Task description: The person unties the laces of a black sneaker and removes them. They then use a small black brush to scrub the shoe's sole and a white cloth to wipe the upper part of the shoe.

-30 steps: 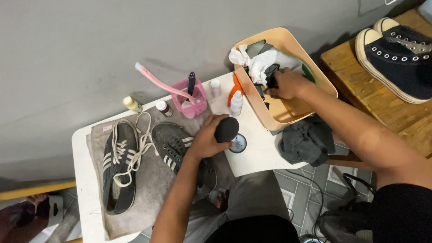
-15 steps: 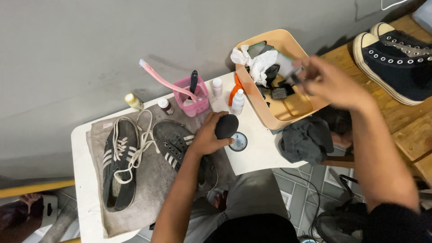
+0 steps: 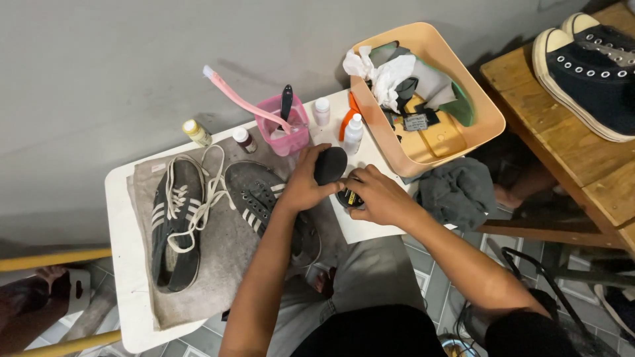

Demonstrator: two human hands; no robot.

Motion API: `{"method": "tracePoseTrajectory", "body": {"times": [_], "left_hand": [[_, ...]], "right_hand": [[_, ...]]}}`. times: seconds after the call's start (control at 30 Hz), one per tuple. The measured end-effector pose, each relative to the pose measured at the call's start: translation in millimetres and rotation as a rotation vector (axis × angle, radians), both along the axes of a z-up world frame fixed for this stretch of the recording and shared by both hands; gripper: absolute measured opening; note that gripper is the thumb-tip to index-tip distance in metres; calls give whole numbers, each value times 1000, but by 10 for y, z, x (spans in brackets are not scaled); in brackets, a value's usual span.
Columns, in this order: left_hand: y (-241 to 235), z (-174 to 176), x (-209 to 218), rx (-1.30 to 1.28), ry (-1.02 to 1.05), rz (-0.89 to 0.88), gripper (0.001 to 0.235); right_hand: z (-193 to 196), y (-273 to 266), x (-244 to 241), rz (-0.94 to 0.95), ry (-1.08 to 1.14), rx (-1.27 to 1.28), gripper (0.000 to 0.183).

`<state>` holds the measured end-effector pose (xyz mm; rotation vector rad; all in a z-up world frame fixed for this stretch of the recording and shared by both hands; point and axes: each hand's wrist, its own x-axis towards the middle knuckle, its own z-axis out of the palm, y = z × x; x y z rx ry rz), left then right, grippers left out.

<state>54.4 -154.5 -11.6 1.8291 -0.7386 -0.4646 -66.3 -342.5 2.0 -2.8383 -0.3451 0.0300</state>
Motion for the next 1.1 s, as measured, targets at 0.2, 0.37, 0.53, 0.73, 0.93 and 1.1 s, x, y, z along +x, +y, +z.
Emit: {"method": "tracePoseTrajectory", "body": {"times": [0.2,0.37,0.53,0.73,0.93,1.1], "left_hand": [[0,59,3,123,26,65,101],[6,89,-13,165,10,88,108],[174,693,-334,265,-32,76,109],[426,458,-1211,-247,-121,239,52],[611,709,-2134,-606,238,181,64],[583,336,-2294,-725,689,-28,81]], "right_hand": [[211,156,32,-95,136,-42,65],[98,169,42,-141,161,-23,67],[370,67,-234,-185,72,185,66],[660,95,-836,-139,-198,669,66],[975,521,-1170,169,-307,676,57],[948,613,-1283,207,-310,681,55]]}}
